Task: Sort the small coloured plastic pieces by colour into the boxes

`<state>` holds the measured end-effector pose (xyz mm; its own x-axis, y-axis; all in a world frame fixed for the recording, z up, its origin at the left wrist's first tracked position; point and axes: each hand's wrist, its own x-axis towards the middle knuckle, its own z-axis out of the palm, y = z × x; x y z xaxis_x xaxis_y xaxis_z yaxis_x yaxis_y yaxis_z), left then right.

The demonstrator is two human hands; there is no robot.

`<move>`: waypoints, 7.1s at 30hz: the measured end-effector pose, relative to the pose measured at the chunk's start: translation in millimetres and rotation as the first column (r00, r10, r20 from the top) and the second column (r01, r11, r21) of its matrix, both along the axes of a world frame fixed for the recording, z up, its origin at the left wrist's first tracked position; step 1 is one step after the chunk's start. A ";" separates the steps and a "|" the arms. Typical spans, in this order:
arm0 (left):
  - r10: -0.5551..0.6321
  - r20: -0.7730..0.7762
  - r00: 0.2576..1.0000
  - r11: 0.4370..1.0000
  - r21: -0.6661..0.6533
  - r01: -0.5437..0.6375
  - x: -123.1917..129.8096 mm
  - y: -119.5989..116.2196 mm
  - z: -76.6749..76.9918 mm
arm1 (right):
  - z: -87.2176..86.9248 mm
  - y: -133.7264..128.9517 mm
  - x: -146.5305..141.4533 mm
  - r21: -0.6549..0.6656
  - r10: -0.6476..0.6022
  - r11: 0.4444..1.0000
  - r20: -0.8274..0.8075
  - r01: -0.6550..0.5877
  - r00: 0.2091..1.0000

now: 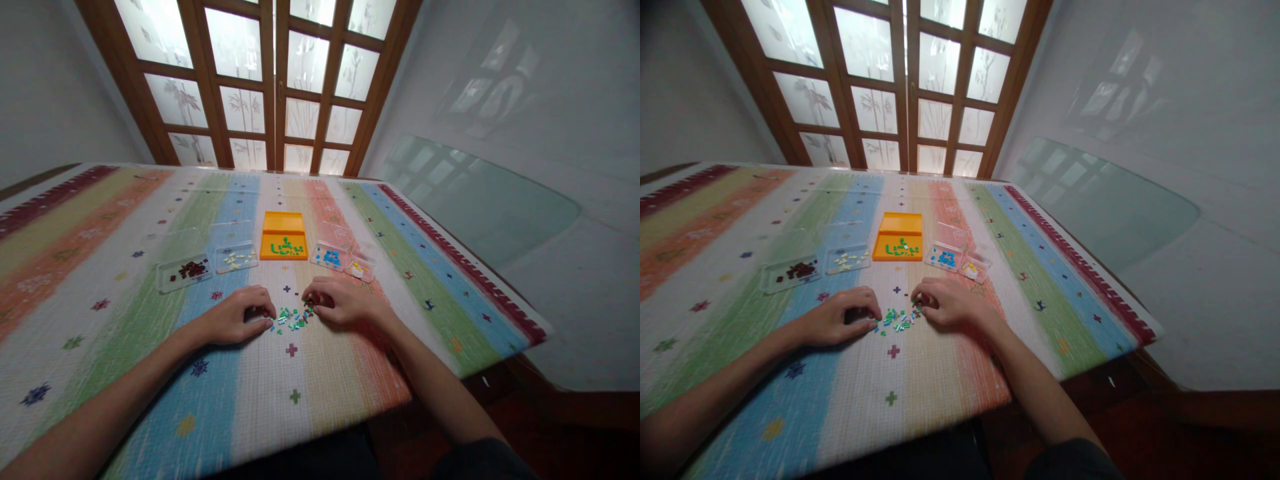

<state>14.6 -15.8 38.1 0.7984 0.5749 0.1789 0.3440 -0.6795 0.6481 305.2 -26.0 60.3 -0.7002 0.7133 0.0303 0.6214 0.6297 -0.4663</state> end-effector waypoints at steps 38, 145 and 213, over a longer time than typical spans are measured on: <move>0.118 0.038 0.992 0.993 -0.029 -0.117 6.2 -1.8 -1.8 | -3.6 2.1 0.3 0.016 -0.029 0.999 -0.033 0.030 0.999; 0.766 -0.059 0.641 0.628 0.286 -0.724 -80.0 34.9 58.0 | -6.6 9.3 -0.6 -0.054 -0.046 0.998 -0.054 0.043 0.997; 0.714 -0.336 0.615 0.640 0.668 -0.379 -92.5 37.1 37.9 | -14.4 3.2 -4.5 -0.056 -0.064 0.997 -0.222 0.053 0.973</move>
